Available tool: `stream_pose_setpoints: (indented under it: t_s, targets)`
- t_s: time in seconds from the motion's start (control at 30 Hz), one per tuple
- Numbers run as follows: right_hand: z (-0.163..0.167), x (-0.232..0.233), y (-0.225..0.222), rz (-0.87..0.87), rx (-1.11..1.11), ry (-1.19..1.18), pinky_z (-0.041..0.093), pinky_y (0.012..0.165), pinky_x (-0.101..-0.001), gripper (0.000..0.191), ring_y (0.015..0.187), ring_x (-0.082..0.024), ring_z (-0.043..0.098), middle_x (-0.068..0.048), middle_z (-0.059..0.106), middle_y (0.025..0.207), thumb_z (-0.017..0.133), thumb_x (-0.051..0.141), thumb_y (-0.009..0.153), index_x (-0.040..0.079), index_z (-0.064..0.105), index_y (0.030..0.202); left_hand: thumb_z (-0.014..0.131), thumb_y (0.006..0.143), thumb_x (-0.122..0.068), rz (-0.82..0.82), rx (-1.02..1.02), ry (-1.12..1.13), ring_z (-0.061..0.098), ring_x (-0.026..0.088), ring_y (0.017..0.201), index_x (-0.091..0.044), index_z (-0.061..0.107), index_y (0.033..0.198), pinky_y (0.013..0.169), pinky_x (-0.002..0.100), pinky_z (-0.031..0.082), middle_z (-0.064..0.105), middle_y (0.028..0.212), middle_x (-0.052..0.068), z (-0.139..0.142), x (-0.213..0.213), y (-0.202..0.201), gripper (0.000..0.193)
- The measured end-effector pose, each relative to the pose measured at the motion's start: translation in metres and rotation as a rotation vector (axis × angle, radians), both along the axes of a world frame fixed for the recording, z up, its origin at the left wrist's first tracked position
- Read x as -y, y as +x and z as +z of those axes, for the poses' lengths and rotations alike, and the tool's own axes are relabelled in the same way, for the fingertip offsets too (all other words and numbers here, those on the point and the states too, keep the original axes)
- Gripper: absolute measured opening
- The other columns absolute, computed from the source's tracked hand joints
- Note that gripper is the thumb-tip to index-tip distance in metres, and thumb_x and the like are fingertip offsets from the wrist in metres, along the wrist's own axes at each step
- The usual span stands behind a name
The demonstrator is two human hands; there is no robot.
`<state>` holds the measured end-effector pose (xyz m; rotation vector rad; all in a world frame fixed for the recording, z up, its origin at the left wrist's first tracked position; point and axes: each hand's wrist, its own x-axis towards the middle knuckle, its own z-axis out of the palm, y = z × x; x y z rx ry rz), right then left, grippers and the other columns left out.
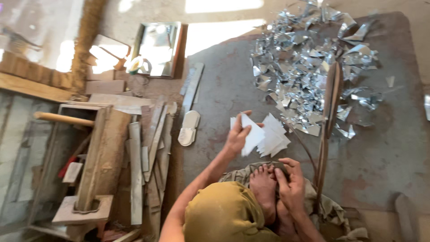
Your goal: The person sits on the floor and repeatedly smooths the edges of small triangular paper pieces using a small metal tool. They pick up each piece, run the tool along the edges, and place it into a growing stack.
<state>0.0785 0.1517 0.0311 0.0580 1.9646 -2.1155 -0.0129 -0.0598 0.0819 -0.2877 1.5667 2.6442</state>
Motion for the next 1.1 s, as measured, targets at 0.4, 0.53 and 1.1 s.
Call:
stream_pose_setpoints:
  t_s: [0.4,0.53,1.1]
  targets:
    - [-0.039,-0.028,0.011,-0.065,0.068,0.017,0.056,0.072,-0.0273,0.029,0.078,-0.013,0.068,-0.01,0.073,0.094,0.058,-0.002,0.098,0.002,0.055,0.126,0.082,0.082,-0.018,0.172,0.224,-1.097,0.07,0.03,0.075,-0.01,0.066,0.127,0.07,0.041,0.053,0.073,0.085,0.013,-0.017,0.037,-0.003,0.048]
    - [-0.038,-0.026,0.01,-0.071,0.078,-0.003,0.056,0.073,-0.0272,0.028,0.08,-0.013,0.068,-0.01,0.073,0.096,0.057,-0.003,0.098,0.002,0.054,0.126,0.088,0.075,-0.022,0.282,0.086,-1.43,0.068,0.038,0.08,-0.008,0.068,0.127,0.07,0.046,0.05,0.072,0.089,0.017,-0.017,0.033,-0.002,0.057]
    - [-0.007,0.003,-0.009,-0.131,-0.228,0.108,0.057,0.076,-0.0269,0.027,0.089,-0.013,0.069,-0.014,0.071,0.107,0.062,-0.006,0.098,-0.002,0.055,0.124,0.038,0.102,-0.006,-0.076,0.022,0.246,0.07,0.027,0.106,-0.013,0.022,0.17,0.098,0.038,0.054,0.071,0.108,0.022,-0.027,-0.042,0.039,0.071]
